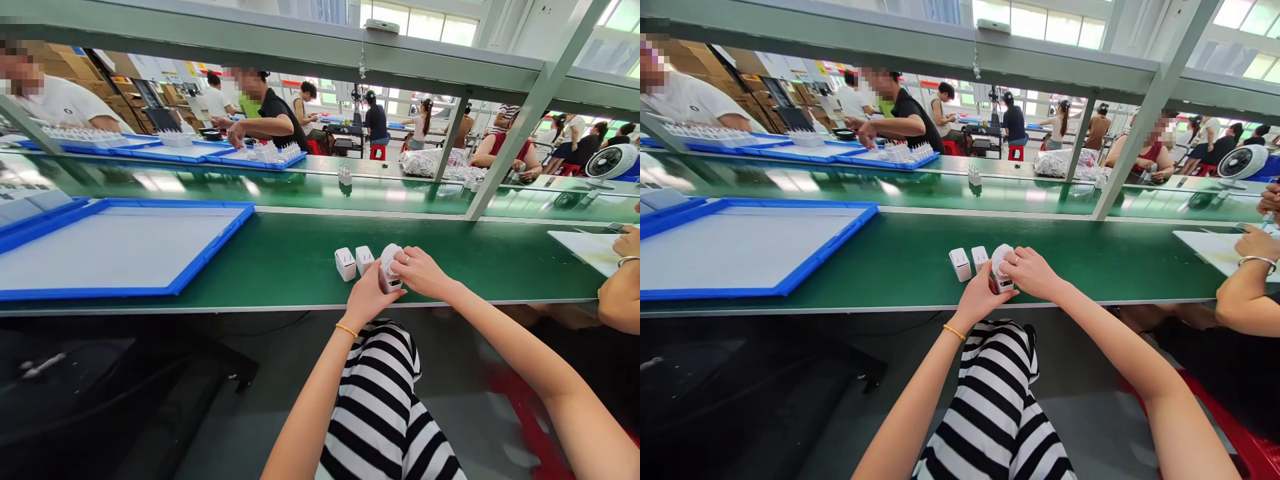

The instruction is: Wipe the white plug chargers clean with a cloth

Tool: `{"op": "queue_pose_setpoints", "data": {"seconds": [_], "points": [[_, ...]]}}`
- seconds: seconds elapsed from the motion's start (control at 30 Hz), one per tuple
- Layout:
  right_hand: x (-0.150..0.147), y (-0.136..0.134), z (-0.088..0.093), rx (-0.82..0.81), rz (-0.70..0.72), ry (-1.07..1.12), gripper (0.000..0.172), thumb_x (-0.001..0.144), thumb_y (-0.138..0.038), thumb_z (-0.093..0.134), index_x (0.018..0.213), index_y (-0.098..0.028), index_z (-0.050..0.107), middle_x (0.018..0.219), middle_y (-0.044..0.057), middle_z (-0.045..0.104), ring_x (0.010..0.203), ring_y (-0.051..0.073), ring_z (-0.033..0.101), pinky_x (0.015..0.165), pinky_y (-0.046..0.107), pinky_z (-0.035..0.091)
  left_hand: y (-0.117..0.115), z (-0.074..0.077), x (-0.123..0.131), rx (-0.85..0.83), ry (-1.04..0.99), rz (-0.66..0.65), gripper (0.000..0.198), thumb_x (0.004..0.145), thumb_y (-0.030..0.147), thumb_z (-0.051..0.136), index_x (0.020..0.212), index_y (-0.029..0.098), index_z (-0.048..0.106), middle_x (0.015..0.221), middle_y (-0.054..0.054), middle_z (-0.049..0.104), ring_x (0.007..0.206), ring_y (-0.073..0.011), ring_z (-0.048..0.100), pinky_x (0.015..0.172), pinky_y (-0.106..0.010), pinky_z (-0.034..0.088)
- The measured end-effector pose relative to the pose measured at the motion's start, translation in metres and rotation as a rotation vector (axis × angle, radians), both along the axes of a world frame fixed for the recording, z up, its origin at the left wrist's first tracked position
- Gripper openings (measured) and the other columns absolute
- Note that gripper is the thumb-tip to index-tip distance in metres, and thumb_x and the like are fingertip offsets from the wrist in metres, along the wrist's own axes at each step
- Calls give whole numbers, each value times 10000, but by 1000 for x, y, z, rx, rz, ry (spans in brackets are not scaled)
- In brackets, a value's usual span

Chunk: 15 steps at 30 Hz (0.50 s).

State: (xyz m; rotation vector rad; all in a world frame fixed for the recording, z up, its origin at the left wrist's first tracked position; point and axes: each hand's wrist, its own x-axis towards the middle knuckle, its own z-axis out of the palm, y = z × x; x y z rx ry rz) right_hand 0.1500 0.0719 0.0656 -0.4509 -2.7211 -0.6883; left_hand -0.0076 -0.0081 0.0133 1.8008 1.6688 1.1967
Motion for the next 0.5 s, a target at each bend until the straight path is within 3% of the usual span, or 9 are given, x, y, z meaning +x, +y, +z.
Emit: {"op": "queue_pose_setpoints", "data": {"seconds": [0.23,0.4,0.5], "points": [[1,-3,5,49,14,-64,207,903,-61,446,873,-216,579,866,71,612,787,218,428,696,351,256,0,-2,-1,35,59,0,506,750,483,747,1131,215,551,839,20,628,662,-146,615,601,-264,475],[2,-5,11,0,12,-98,193,887,-45,465,880,-206,571,866,63,617,784,208,432,690,334,259,1,-7,-1,95,132,3,490,787,515,705,1158,223,578,1185,-51,602,624,-105,608,606,-275,510],[3,-7,14,-12,22,-106,172,890,-51,474,867,-200,559,855,57,612,767,201,422,684,327,253,0,-8,-1,148,152,-20,482,821,480,686,1222,240,569,1198,-41,619,652,-107,626,632,-263,515]]}}
